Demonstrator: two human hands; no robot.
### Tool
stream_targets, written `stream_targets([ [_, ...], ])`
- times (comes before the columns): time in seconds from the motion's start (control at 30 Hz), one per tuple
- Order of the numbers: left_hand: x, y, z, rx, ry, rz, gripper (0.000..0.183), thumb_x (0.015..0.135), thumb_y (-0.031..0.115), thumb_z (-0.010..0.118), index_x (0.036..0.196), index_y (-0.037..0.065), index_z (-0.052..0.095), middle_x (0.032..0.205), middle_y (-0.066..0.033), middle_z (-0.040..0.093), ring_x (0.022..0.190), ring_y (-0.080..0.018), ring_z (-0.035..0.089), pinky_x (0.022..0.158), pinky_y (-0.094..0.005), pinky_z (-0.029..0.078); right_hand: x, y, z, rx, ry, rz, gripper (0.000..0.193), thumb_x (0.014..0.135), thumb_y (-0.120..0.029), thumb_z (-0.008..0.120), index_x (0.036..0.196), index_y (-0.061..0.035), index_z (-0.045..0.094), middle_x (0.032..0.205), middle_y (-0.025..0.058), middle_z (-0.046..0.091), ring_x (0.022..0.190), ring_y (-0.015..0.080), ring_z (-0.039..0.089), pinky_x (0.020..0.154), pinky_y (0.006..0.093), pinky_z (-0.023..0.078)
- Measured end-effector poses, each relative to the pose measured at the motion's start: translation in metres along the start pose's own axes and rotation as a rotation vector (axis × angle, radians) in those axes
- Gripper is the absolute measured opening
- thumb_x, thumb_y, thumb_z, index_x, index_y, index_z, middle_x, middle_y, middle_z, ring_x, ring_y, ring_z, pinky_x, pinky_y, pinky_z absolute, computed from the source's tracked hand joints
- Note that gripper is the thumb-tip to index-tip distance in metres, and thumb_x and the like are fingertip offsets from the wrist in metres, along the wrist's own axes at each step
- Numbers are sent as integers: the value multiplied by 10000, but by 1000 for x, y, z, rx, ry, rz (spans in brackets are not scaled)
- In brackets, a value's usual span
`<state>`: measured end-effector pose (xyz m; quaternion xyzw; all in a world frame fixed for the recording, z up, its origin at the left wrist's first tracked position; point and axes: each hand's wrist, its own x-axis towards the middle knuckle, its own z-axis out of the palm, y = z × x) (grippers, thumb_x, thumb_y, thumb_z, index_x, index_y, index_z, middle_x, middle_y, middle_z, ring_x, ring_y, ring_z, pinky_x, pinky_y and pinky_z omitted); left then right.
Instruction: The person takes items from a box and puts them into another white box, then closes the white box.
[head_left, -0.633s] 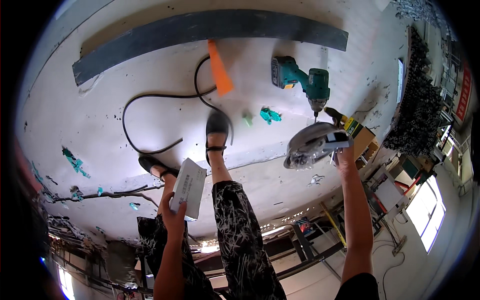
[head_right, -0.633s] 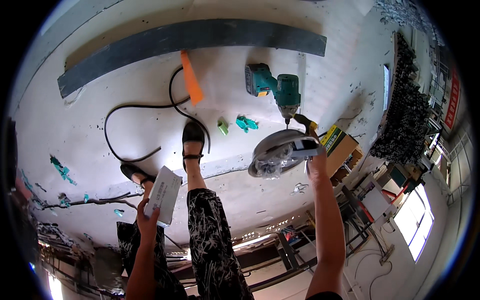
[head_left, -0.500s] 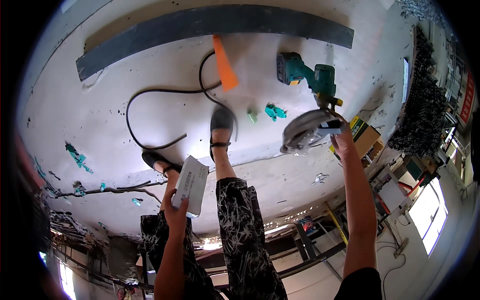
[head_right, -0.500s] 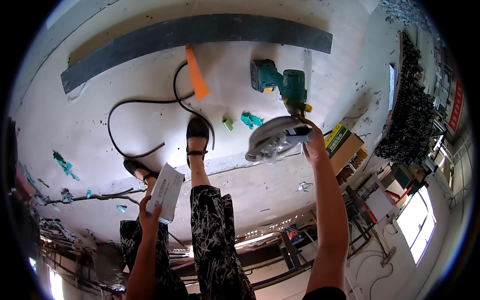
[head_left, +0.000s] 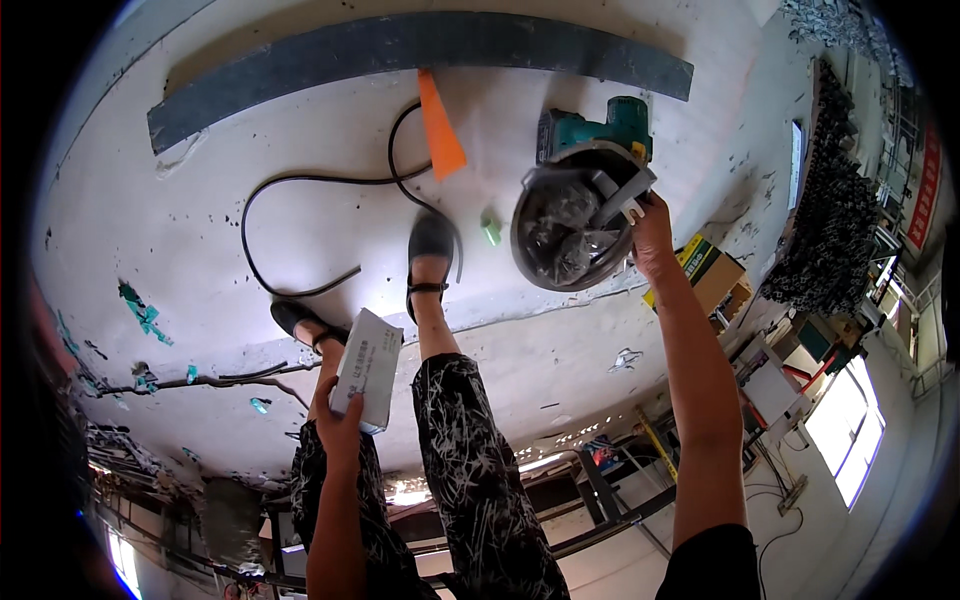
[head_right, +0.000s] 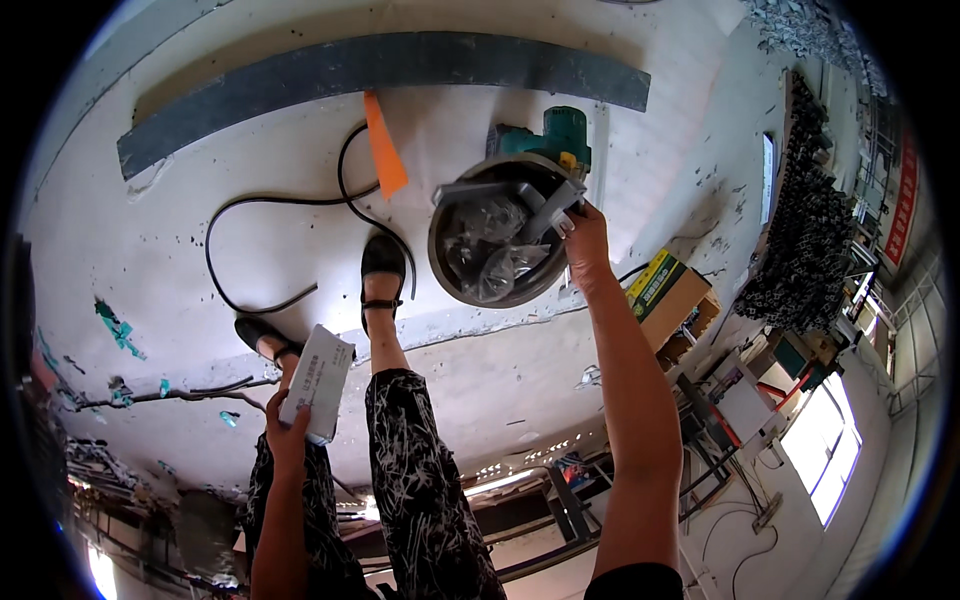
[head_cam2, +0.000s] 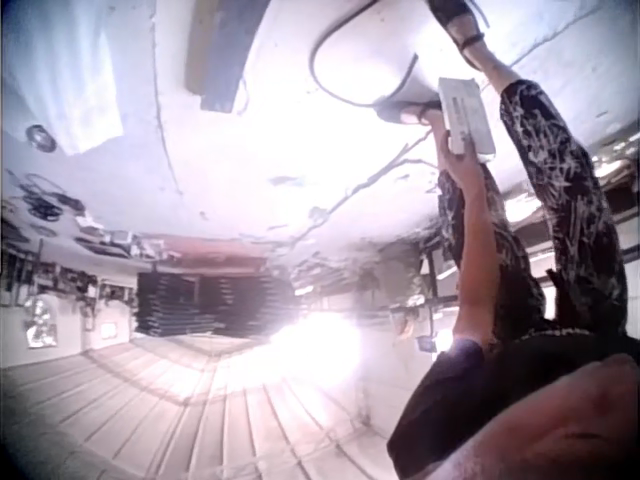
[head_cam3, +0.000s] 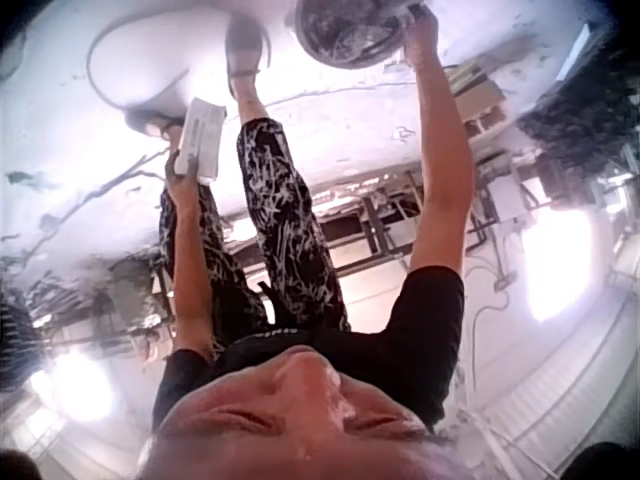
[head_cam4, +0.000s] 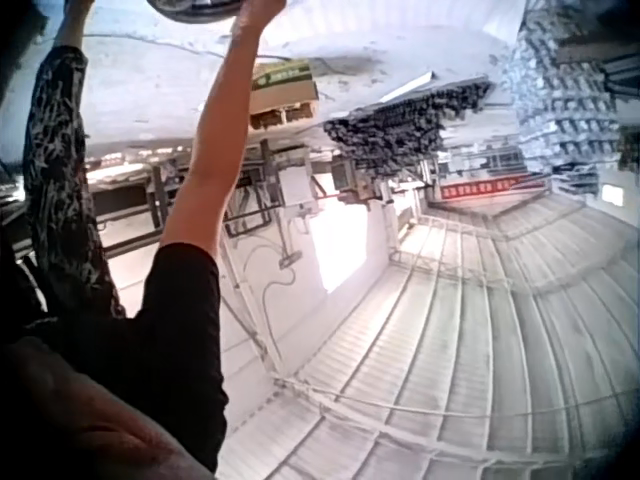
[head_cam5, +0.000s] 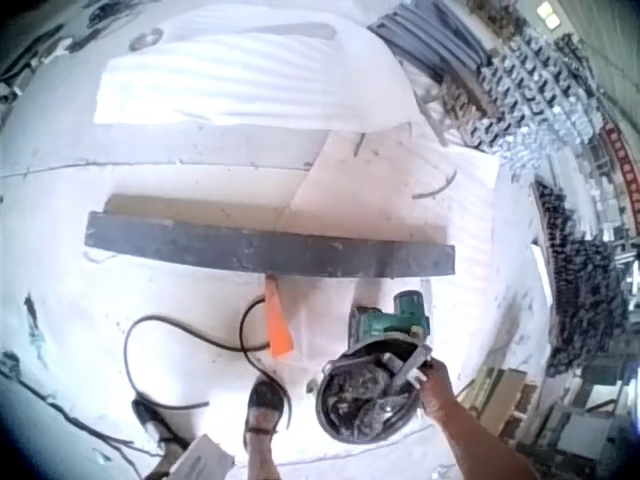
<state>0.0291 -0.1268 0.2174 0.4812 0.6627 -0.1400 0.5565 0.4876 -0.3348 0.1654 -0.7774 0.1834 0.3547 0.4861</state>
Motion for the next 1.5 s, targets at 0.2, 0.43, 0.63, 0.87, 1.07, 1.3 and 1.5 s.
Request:
stream_targets([
  [0.2,1,-3,1,-131,26,-43,455,841,71,673,1262,38,505,1153,-101,558,1023,-174,540,897,-305,447,-16,-4,21,-227,115,-87,226,878,-54,525,1018,90,628,901,157,669,788,199,570,761,319,470],
  [0.43,-1,0,-5,-179,48,47,427,839,67,668,1234,43,508,1092,-94,572,956,-159,556,829,-291,473,-88,13,42,-434,116,-219,208,808,36,513,981,91,614,873,200,673,782,231,598,733,359,467],
  [0.63,-3,5,-4,-128,117,134,445,804,141,707,1201,43,533,1001,-129,616,875,-188,594,786,-312,483,-173,-17,60,-320,72,-222,207,817,110,523,1011,72,585,862,93,622,813,179,587,695,305,483],
  [0.87,-36,-19,-62,-266,182,37,527,763,170,742,1233,49,538,1020,-127,630,923,-208,604,815,-327,489,-290,-87,71,-303,16,-97,193,822,63,564,1007,72,618,848,79,650,776,127,576,669,291,493],
  [1.07,-114,38,-207,-411,190,159,521,793,168,737,1265,100,526,842,-73,604,679,-126,547,584,-273,473,-396,-161,89,-585,31,-167,190,807,75,544,979,94,622,870,149,670,785,186,607,694,349,498],
  [1.3,-211,8,-373,-512,464,154,507,763,118,709,1232,69,525,907,-126,627,742,-187,575,670,-336,497,-462,-202,114,-466,-15,-466,237,839,-1,549,1045,72,638,939,144,680,816,188,613,724,357,496],
  [1.5,-222,-36,-441,-527,734,-74,516,756,111,689,1238,73,509,895,-154,652,831,-253,644,766,-372,527,-507,-285,181,-293,-165,-481,245,852,-59,600,1067,45,657,950,107,684,821,196,612,764,330,489],
])
